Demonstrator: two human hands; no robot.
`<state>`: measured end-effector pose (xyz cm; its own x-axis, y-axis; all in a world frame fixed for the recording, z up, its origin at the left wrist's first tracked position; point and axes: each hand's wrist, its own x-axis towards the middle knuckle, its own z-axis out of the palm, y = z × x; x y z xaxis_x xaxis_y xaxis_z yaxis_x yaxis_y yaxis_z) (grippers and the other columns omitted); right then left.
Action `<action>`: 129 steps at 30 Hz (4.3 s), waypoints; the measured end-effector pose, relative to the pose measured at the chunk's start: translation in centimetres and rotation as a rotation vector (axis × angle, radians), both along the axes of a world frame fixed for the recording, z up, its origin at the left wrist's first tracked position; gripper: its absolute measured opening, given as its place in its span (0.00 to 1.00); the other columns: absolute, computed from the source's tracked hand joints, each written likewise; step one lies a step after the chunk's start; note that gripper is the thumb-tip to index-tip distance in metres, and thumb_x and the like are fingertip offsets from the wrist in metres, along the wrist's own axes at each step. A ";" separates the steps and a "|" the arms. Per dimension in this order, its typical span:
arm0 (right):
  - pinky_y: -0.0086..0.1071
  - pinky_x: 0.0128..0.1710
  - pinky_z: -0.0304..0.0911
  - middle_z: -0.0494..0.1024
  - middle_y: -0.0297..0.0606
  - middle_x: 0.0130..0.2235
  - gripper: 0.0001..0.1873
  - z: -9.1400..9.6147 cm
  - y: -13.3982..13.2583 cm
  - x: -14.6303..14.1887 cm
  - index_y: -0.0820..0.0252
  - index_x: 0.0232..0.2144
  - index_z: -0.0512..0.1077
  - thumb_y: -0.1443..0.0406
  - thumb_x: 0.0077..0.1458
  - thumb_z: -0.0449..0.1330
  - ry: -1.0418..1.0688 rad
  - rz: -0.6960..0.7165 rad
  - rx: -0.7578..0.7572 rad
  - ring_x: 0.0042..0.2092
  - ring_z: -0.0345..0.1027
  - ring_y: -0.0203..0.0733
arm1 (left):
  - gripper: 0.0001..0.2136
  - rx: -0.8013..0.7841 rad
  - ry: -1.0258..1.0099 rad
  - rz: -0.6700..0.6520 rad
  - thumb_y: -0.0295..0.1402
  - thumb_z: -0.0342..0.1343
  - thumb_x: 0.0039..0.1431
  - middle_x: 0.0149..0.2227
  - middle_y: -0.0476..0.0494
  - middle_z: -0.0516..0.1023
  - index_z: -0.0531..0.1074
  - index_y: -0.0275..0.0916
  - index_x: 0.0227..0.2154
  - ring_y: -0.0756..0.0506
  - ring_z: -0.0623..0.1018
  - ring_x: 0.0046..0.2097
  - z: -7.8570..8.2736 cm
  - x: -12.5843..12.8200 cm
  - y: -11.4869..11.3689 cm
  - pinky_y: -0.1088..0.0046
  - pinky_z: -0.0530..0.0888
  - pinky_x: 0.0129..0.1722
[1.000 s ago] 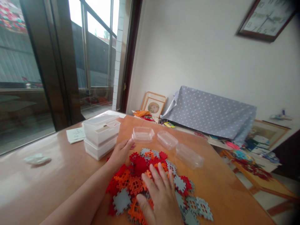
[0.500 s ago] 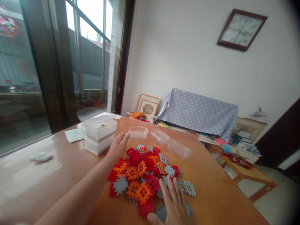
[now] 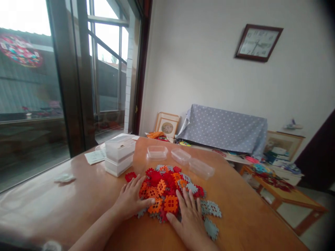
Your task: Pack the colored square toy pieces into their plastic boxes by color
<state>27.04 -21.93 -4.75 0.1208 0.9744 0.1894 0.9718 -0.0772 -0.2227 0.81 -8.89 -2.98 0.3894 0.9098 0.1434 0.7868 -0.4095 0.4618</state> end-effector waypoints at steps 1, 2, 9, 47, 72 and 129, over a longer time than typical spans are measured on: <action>0.64 0.70 0.31 0.44 0.39 0.74 0.44 0.1 0.1 -0.1 0.51 0.72 0.49 0.40 0.62 0.49 0.006 -0.013 0.000 0.75 0.31 0.59 | 0.52 0.001 0.028 -0.012 0.68 0.56 0.47 0.74 0.36 0.50 0.54 0.46 0.71 0.27 0.51 0.73 -0.1 0.2 -0.2 0.42 0.51 0.68; 0.63 0.70 0.31 0.45 0.39 0.74 0.43 0.1 0.3 -0.2 0.52 0.72 0.49 0.41 0.63 0.48 0.014 -0.026 0.004 0.75 0.31 0.59 | 0.52 0.004 0.050 -0.014 0.69 0.55 0.47 0.74 0.36 0.50 0.55 0.46 0.71 0.27 0.51 0.73 -0.1 0.4 -0.4 0.42 0.50 0.69; 0.62 0.71 0.33 0.50 0.41 0.73 0.43 0.4 1.2 -0.4 0.59 0.73 0.45 0.46 0.65 0.48 0.074 -0.093 0.072 0.74 0.39 0.57 | 0.44 0.053 0.090 0.000 0.65 0.51 0.55 0.72 0.35 0.55 0.61 0.44 0.69 0.30 0.57 0.72 -0.4 1.4 -0.1 0.45 0.51 0.69; 0.60 0.70 0.40 0.55 0.46 0.72 0.54 3.1 8.2 5.1 0.51 0.72 0.50 0.43 0.51 0.66 0.404 0.189 -0.018 0.72 0.46 0.60 | 0.43 0.014 -0.024 -0.273 0.62 0.61 0.47 0.68 0.37 0.65 0.63 0.52 0.66 0.25 0.62 0.68 3.3 7.4 6.2 0.37 0.51 0.67; 0.46 0.66 0.58 0.72 0.40 0.64 0.33 2.0 10.6 4.3 0.53 0.64 0.67 0.65 0.55 0.58 0.543 0.149 0.236 0.64 0.65 0.48 | 0.17 0.057 -0.354 -0.294 0.33 0.59 0.53 0.48 0.44 0.80 0.76 0.45 0.47 0.39 0.78 0.49 2.7 8.5 7.1 0.65 0.72 0.50; 0.46 0.63 0.59 0.73 0.48 0.62 0.43 1.2 8.1 11.9 0.57 0.61 0.69 0.43 0.48 0.67 0.705 -0.144 0.020 0.63 0.67 0.55 | 0.44 0.199 -0.152 -0.315 0.60 0.60 0.53 0.71 0.34 0.58 0.58 0.46 0.69 0.27 0.56 0.71 2.0 8.9 6.0 0.39 0.55 0.67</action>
